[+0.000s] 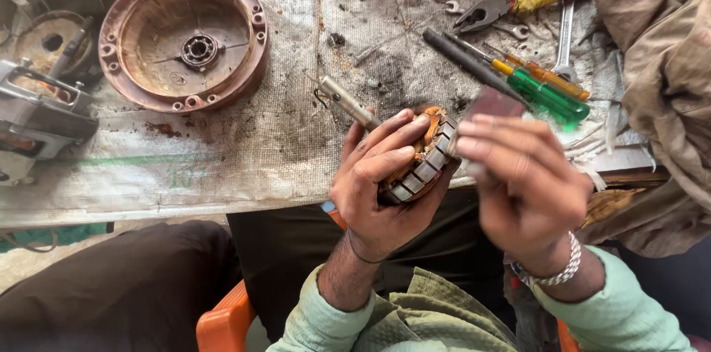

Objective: The person sands the edges of a motor rotor with a sanding block, then uses a screwdriver to press and adjust the copper windings. The rotor is rotated and inspected during the process.

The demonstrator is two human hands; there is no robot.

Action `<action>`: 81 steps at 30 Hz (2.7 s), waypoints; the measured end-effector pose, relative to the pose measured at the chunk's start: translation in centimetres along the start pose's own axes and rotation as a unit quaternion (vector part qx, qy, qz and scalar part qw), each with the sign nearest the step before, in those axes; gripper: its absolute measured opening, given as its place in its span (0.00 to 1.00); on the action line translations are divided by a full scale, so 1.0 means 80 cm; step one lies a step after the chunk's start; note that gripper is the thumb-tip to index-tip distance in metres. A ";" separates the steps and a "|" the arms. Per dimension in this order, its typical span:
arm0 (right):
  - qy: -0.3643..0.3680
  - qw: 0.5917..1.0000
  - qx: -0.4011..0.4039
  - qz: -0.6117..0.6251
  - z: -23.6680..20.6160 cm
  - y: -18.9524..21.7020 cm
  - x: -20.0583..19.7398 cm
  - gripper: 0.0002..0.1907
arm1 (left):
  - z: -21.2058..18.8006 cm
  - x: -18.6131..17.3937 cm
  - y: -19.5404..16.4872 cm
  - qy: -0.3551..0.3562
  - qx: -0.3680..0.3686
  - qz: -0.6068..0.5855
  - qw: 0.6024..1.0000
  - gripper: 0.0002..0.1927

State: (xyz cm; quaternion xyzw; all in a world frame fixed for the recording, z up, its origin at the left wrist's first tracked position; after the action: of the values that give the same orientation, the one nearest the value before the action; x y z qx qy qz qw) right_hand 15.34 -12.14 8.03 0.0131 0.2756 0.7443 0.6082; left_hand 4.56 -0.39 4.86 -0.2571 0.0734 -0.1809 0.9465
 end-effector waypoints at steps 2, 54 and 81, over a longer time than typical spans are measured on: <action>0.000 0.998 -0.052 -0.016 -0.003 0.014 0.002 0.08 | 0.000 0.000 0.001 0.004 -0.005 -0.010 1.000 0.27; 0.065 0.991 -0.108 0.038 -0.016 0.036 0.017 0.12 | 0.000 -0.008 0.003 -0.037 -0.026 -0.046 0.998 0.26; -0.041 0.964 0.212 0.155 -0.029 -0.088 0.006 0.06 | -0.001 -0.006 0.008 -0.009 -0.063 0.015 0.998 0.27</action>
State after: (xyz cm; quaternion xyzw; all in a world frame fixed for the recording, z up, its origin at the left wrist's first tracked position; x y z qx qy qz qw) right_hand 20.72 -11.84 2.89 0.2149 0.3965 0.7527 0.4797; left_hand 4.28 0.30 4.47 -0.3164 0.0798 -0.1592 0.9318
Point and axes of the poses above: each hand's wrist, its own z-axis towards the middle knuckle, its own x-axis out of the palm, y = z × x, the point moved 10 cm from there along z, towards the middle knuckle, and after that the axes turned 6 degrees about -y, right-handed, at the moved point
